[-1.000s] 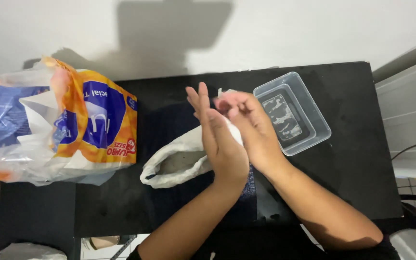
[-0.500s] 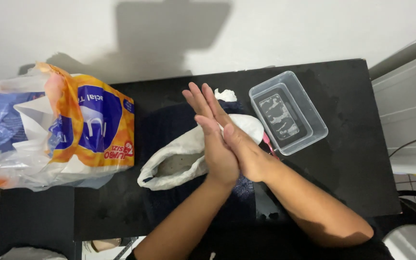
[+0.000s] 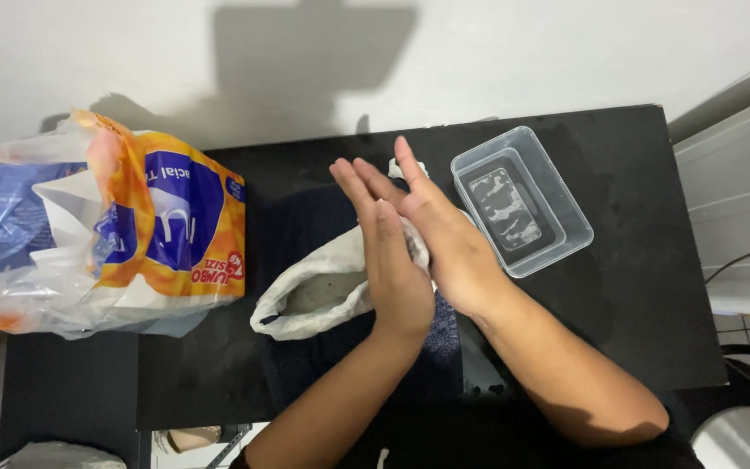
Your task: Wrapping a damp white sneaker with tissue paper to prevent yellowing during the drying process.
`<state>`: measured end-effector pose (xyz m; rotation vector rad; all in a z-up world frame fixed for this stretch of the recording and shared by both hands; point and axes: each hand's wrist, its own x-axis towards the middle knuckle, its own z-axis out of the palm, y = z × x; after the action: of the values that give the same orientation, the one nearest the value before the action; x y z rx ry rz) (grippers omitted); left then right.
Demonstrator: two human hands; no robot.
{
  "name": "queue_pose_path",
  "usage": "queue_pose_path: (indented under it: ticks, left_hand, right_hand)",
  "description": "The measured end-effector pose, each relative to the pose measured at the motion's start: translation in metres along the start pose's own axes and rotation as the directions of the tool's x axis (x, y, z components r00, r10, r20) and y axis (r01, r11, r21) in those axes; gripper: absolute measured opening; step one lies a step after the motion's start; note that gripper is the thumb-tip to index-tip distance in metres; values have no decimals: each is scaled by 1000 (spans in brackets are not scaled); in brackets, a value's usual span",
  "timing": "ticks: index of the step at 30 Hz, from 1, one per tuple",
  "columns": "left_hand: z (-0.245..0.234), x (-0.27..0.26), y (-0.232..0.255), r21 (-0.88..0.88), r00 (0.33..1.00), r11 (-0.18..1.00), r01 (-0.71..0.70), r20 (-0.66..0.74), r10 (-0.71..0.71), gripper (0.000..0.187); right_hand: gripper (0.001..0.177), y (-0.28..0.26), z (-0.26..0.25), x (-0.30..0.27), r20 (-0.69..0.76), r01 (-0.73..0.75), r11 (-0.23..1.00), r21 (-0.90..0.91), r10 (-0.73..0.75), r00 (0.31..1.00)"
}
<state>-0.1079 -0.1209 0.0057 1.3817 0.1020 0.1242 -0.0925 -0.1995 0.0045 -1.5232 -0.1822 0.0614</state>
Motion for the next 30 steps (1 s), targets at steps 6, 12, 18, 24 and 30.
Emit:
queue_pose_path:
  ticks: [6, 12, 18, 24, 30]
  left_hand:
    - [6, -4, 3, -50, 997, 999, -5, -71, 1, 67]
    - [-4, -2, -12, -103, 992, 987, -126, -13, 126, 67]
    - [-12, -3, -11, -196, 993, 975, -104, 28, 112, 63]
    - [-7, -2, -7, -135, 993, 985, -110, 27, 114, 70]
    - [-13, 2, -17, 9, 951, 971, -238, 206, 231, 86]
  right_hand:
    - [33, 1, 3, 1, 51, 10, 1000, 25, -11, 999]
    - [38, 1, 2, 4, 94, 15, 999, 46, -19, 995]
    - [44, 1, -7, 8, 133, 26, 997, 74, -36, 990]
    - [51, -5, 8, 17, 163, 47, 995, 86, -61, 985]
    - [58, -7, 11, 18, 205, 57, 993, 106, -78, 976]
